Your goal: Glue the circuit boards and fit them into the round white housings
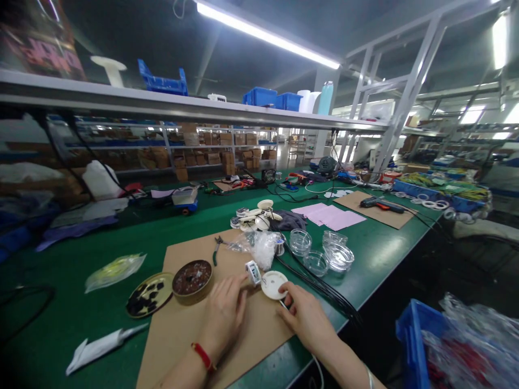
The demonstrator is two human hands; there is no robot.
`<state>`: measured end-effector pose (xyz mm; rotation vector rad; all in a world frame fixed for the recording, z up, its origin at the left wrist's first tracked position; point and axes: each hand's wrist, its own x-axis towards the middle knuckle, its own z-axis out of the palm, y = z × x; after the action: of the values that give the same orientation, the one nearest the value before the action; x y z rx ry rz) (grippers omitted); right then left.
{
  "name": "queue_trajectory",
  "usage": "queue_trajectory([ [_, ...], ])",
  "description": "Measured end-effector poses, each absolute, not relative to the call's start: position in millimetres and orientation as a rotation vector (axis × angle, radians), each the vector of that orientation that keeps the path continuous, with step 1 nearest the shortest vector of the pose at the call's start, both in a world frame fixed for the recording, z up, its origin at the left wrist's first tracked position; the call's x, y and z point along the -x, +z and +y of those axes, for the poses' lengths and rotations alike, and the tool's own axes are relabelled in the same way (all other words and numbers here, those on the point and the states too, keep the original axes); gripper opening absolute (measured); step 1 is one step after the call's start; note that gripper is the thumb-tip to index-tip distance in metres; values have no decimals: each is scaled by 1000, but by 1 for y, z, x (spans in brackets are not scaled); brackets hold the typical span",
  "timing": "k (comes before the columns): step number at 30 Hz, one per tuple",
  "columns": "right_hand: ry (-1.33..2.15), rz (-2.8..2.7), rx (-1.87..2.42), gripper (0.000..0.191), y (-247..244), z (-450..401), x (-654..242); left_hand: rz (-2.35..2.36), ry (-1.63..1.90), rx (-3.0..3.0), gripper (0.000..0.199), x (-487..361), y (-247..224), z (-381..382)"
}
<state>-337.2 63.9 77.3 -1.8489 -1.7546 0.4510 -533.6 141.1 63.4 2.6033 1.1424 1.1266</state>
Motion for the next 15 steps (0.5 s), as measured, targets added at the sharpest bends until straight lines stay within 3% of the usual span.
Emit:
queue_trajectory([
  [8, 364, -1771, 1884, 13, 92, 70, 315, 1027, 1317, -2559, 32, 535, 64, 141],
  [15, -371, -1785, 1785, 14, 199, 58, 255, 930, 1306, -2506, 34, 534, 64, 139],
])
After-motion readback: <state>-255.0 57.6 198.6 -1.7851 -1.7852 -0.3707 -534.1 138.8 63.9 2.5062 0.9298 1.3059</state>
